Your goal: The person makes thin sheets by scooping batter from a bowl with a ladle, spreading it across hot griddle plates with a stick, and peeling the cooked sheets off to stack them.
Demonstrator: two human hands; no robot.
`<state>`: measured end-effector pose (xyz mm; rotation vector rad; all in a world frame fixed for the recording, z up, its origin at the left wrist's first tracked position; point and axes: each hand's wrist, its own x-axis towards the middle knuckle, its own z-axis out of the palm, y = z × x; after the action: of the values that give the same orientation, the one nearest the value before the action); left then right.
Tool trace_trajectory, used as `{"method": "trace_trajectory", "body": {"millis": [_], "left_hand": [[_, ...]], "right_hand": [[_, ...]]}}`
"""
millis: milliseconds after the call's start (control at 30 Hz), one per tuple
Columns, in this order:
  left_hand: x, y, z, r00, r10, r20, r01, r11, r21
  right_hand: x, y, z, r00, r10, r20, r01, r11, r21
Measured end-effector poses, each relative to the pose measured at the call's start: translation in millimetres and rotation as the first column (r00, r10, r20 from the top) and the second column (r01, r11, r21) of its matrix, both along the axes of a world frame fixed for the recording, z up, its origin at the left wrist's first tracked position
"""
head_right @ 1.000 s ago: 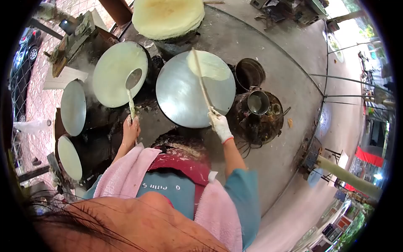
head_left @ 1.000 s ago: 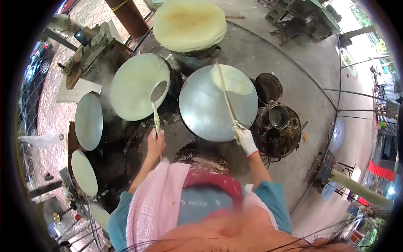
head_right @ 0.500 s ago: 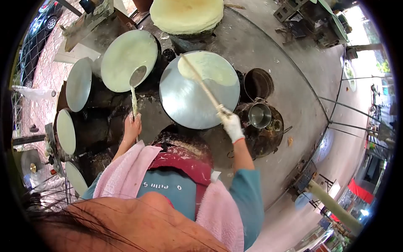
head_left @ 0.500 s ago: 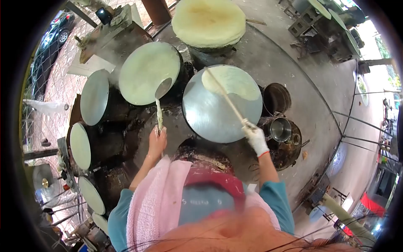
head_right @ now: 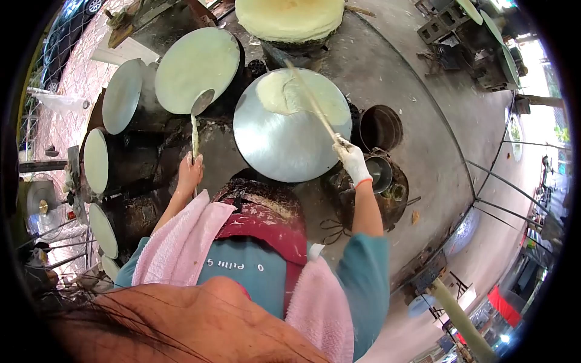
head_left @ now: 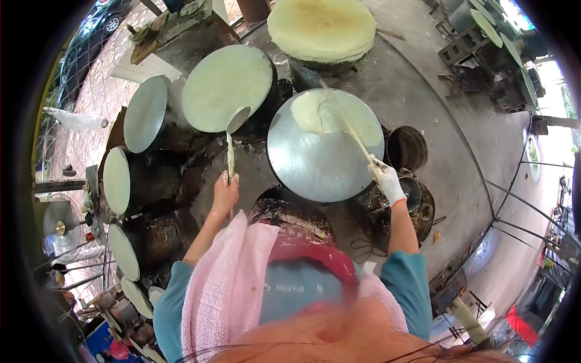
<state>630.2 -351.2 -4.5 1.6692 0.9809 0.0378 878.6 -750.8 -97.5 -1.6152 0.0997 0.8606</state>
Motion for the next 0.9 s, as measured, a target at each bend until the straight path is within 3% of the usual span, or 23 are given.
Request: {"method": "trace_trajectory", "body": {"millis": [100, 233, 300, 333, 367, 433, 467, 500, 567, 633, 700, 767, 800, 900], "left_hand": [[-15.9, 3.6, -21.4, 0.993, -0.112, -0.041, 0.119, 0.935, 0.333], [-27.4, -3.7, -14.0, 0.990, -0.100, -0.099, 0.129, 0.929, 0.348], [-33.1, 4.1, -28.8, 0.985, -0.140, -0.100, 0.169, 0.895, 0.412], [-31.1, 6.1, -31.8, 0.983, -0.150, -0.109, 0.182, 0.889, 0.421], [-26.6, 9.1, -34.7, 0.980, -0.160, -0.116, 0.195, 0.882, 0.430], [-15.7, 15.0, -40.2, 0.977, -0.182, -0.115, 0.214, 0.867, 0.449], [-8.7, 16.3, -43.4, 0.976, -0.191, -0.107, 0.219, 0.861, 0.459], [-1.6, 18.4, -46.2, 0.975, -0.199, -0.099, 0.222, 0.855, 0.469], [11.7, 24.1, -51.6, 0.954, -0.254, -0.162, 0.301, 0.818, 0.491], [24.4, 26.8, -60.7, 0.930, -0.305, -0.203, 0.366, 0.759, 0.538], [37.4, 29.3, -64.9, 0.880, -0.351, -0.319, 0.474, 0.693, 0.543], [51.9, 21.5, -54.4, 0.836, -0.372, -0.404, 0.547, 0.638, 0.543], [54.0, 21.7, -55.8, 0.811, -0.398, -0.428, 0.584, 0.587, 0.561], [47.4, 16.2, -40.8, 0.723, -0.425, -0.545, 0.690, 0.484, 0.538]], "right_hand": [[-15.1, 26.2, 57.5, 0.946, 0.247, -0.208, -0.282, 0.946, -0.161], [-31.3, 9.8, 44.8, 0.920, 0.308, -0.244, -0.335, 0.939, -0.077], [-9.3, -4.3, 17.5, 0.958, 0.272, -0.095, -0.278, 0.959, -0.052], [-0.4, -1.3, 21.1, 0.979, 0.193, 0.064, -0.194, 0.981, 0.001], [12.8, 1.5, 18.5, 0.986, 0.157, 0.056, -0.158, 0.987, 0.014], [24.8, 17.3, 30.4, 0.955, 0.292, 0.051, -0.281, 0.946, -0.163], [21.4, 22.5, 42.4, 0.927, 0.372, -0.047, -0.373, 0.906, -0.199], [17.3, 27.7, 54.9, 0.885, 0.442, -0.148, -0.465, 0.856, -0.226], [0.2, 17.7, 45.1, 0.868, 0.472, -0.153, -0.493, 0.855, -0.160], [-8.2, -1.0, 47.9, 0.875, 0.466, -0.130, -0.484, 0.845, -0.227], [0.7, -25.3, 16.8, 0.958, 0.286, -0.032, -0.287, 0.958, -0.022], [13.8, -14.7, 17.4, 0.994, 0.101, -0.044, -0.101, 0.995, 0.017], [18.1, -11.3, -3.5, 0.974, 0.151, 0.170, -0.150, 0.989, -0.020], [15.7, 26.3, 37.5, 0.878, 0.474, -0.068, -0.475, 0.847, -0.237]]}}
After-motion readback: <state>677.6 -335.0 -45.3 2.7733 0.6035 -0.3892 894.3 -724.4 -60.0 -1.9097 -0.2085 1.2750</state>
